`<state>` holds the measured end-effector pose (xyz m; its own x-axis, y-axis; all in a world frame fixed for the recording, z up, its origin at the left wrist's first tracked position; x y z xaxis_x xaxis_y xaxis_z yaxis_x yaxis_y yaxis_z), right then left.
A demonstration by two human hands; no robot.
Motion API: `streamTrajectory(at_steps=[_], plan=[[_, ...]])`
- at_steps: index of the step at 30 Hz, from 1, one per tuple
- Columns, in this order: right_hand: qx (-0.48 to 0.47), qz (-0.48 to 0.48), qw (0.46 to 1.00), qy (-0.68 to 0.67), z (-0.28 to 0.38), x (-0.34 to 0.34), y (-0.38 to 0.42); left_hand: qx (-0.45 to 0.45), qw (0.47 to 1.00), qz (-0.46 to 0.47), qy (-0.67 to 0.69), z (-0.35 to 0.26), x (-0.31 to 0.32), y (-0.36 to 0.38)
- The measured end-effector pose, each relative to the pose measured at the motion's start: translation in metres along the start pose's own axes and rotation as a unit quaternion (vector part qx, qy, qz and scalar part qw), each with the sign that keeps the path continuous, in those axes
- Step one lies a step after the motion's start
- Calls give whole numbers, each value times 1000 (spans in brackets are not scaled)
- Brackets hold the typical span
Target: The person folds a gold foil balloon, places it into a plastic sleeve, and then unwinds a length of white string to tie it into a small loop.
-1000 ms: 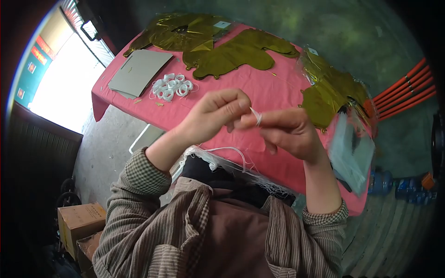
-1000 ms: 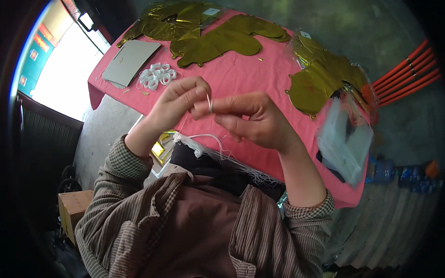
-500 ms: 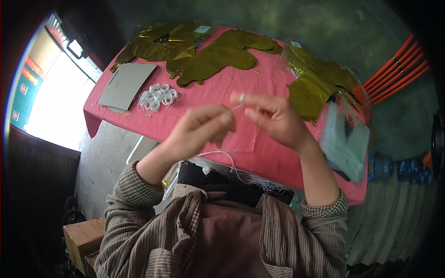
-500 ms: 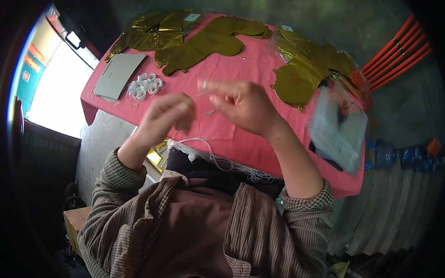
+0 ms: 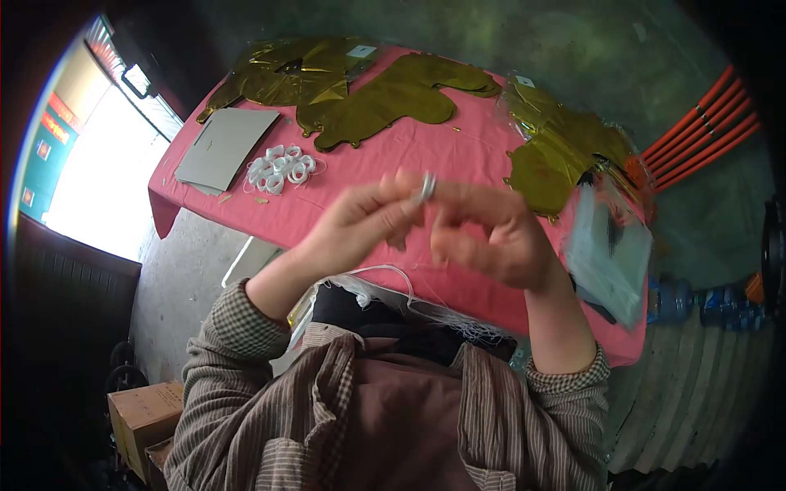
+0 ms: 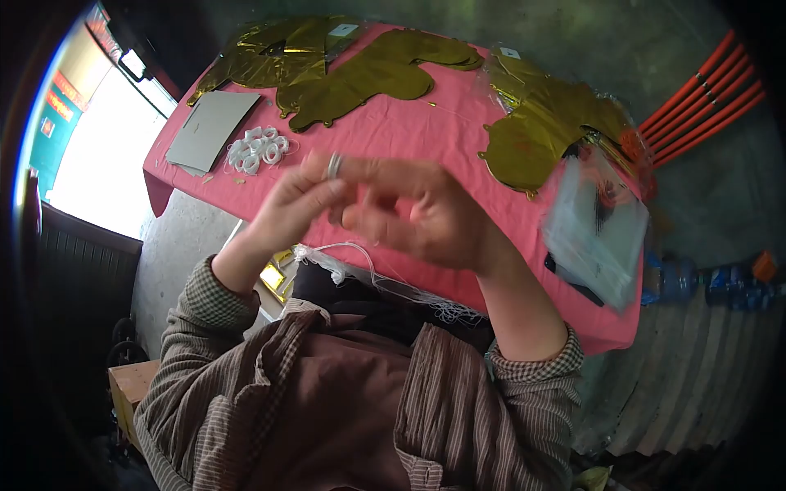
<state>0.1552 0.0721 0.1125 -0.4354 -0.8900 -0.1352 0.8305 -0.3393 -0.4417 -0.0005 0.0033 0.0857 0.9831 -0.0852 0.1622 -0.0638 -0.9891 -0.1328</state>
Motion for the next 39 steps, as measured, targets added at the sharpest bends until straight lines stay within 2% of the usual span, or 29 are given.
streamTrajectory(at_steps=[1, 3, 4, 5, 6, 7, 8, 9, 10, 11, 12, 13, 15, 17, 19, 20, 21, 24, 25, 27, 28, 30, 31, 32, 34, 35, 36, 38, 39], plan=[[0, -2, 1000, 1, -5, -5, 0, 0, 1000, 2, 0, -2, 0, 1], [62, -42, 940, 333, -18, -20, -1, 12, 994, 109, 15, -6, 0, 4], [146, 38, 958, 245, -20, -16, 4, 26, 994, 93, 51, -10, -7, 3], [146, 40, 957, 246, -14, -12, 6, 64, 991, 89, 71, -8, -13, -1], [107, 67, 979, 163, -6, -5, 9, 102, 987, 84, 91, -7, -17, -3], [67, 94, 990, 77, 1, 1, 9, 64, 996, 19, 51, -4, -16, -2], [30, 58, 996, 57, 6, 1, 6, 22, 1000, -1, 17, -2, -4, 1], [29, 58, 996, 57, 4, 1, 4, -21, 999, -19, -17, 1, 5, 3], [35, -14, 989, 142, 0, -5, 1, -5, 996, 87, -35, 6, 3, 4], [40, -87, 969, 227, -5, -11, -1, -3, 995, 89, -36, 1, -2, 4], [95, -5, 961, 260, -12, -16, 3, 16, 996, 89, 12, -7, -7, 4], [95, -4, 960, 262, -11, -16, 6, 36, 994, 86, 61, -12, -11, 2], [59, 95, 990, 83, 2, -3, 9, 77, 991, 86, 65, -9, -14, -1], [63, 66, 994, 51, 7, 4, 6, 25, 998, 52, -7, -4, -5, 1], [18, -133, 983, 124, 4, 0, -1, -29, 996, 78, -28, -2, 0, 4], [16, -129, 958, 257, -4, -8, -2, -10, 997, 72, -16, -9, 1, 5], [16, -130, 957, 259, -9, -11, 4, 8, 998, 66, -3, -13, 1, 6], [152, 137, 969, 140, -7, -4, 13, 98, 993, 50, 37, -12, -20, -6], [151, 138, 969, 140, -5, 1, 12, 42, 999, -6, -19, -9, -17, -3], [36, -53, 998, 28, 0, 5, 9, -6, 999, 4, -43, 4, -1, -1], [36, -55, 997, 28, -5, 1, 8, -14, 995, 76, -60, 10, -5, 1], [116, -54, 943, 307, -20, -13, 7, 11, 998, 57, -38, -5, -5, 3], [143, 27, 958, 247, -21, -10, 12, 39, 999, 31, -16, -11, -8, 3], [143, 31, 958, 247, -15, -6, 14, 74, 996, 39, 1, -8, -17, -2], [112, 78, 988, 66, 1, 5, 13, 48, 998, 26, -30, 0, -12, -3], [65, 4, 996, 56, -4, 5, 13, 21, 998, 19, -62, 5, -10, -2], [65, 2, 996, 55, -8, 3, 12, -14, 993, 51, -103, 11, -8, 1], [102, -50, 963, 246, -16, -10, 9, 10, 997, 46, -57, -4, -5, 3], [144, 26, 970, 195, -24, -9, 13, 36, 999, 37, -11, -10, -5, 3]])
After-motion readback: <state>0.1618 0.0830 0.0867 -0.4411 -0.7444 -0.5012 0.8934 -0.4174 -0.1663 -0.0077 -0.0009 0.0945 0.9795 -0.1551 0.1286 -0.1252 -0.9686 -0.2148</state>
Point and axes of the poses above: each hand's wrist, its own y-axis away from the middle knuckle, its own x-axis out of the palm, z = x × y, the point moved 2 cm from there along -y, towards the middle knuckle, and after that the axes turned 5 degrees about y, right-handed, at the moved point
